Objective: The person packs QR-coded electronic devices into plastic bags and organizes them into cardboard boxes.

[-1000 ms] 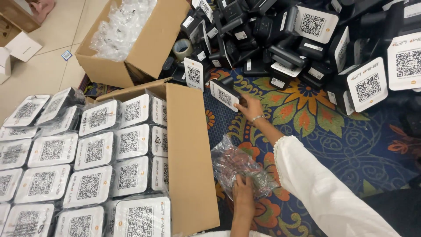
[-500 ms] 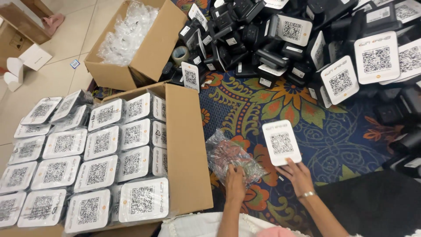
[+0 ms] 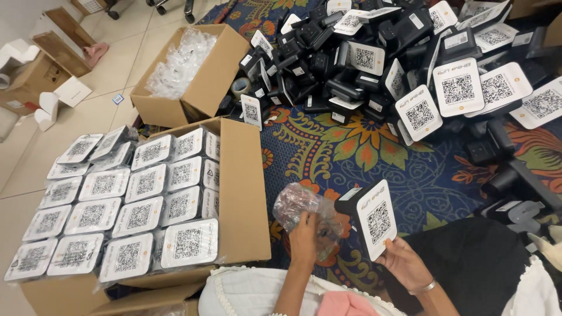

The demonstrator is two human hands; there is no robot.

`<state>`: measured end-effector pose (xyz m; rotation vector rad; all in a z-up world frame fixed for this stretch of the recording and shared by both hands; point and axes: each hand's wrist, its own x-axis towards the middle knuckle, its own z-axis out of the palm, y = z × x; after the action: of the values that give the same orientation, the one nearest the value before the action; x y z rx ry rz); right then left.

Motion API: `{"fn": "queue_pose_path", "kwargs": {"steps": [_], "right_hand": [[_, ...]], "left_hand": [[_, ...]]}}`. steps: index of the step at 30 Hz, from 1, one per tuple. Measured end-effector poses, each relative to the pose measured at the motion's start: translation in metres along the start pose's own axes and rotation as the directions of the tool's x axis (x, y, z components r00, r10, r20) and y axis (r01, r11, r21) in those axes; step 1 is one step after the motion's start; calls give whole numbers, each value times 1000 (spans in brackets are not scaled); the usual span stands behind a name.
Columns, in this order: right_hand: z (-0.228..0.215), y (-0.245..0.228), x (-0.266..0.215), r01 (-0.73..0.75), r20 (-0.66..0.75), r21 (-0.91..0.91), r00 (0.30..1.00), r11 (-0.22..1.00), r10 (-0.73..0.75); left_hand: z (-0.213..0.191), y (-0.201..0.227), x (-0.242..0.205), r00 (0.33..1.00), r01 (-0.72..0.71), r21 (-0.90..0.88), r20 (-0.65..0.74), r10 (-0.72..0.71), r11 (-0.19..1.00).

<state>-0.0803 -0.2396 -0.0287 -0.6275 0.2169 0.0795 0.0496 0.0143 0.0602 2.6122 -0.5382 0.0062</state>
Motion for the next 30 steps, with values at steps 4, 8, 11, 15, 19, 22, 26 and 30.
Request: {"fn": "queue_pose_path", "kwargs": {"steps": [4, 8, 11, 15, 19, 22, 26, 30], "right_hand": [[18, -4, -5, -73, 111, -75, 991, 995, 81], [29, -3, -3, -174, 127, -141, 973, 975, 193], [33, -6, -1, -161, 117, -166, 976, 973, 182], [36, -17, 2, -163, -4, -279, 986, 946, 169], [22, -9, 4, -189, -24, -334, 981, 923, 192], [28, -14, 3, -181, -32, -308, 983, 934, 180], [29, -19, 3, -185, -70, -382, 983, 906, 172], [39, -20, 1, -205, -104, -454, 979, 867, 176]], "left_hand": [[-31, 26, 10, 998, 2, -82, -60, -7, 997], [-53, 39, 20, 924, -271, -312, -348, 156, 910], [-51, 32, 28, 964, -210, -544, -253, 80, 812], [-55, 37, 27, 994, -33, -732, -93, -51, 681], [-74, 60, 25, 991, -11, -678, -103, -80, 735], [-77, 64, 27, 984, -4, -604, -142, -103, 797], [-80, 68, 30, 975, -102, -565, -220, -30, 819], [-85, 75, 29, 991, -93, -644, -130, 11, 759]]}}
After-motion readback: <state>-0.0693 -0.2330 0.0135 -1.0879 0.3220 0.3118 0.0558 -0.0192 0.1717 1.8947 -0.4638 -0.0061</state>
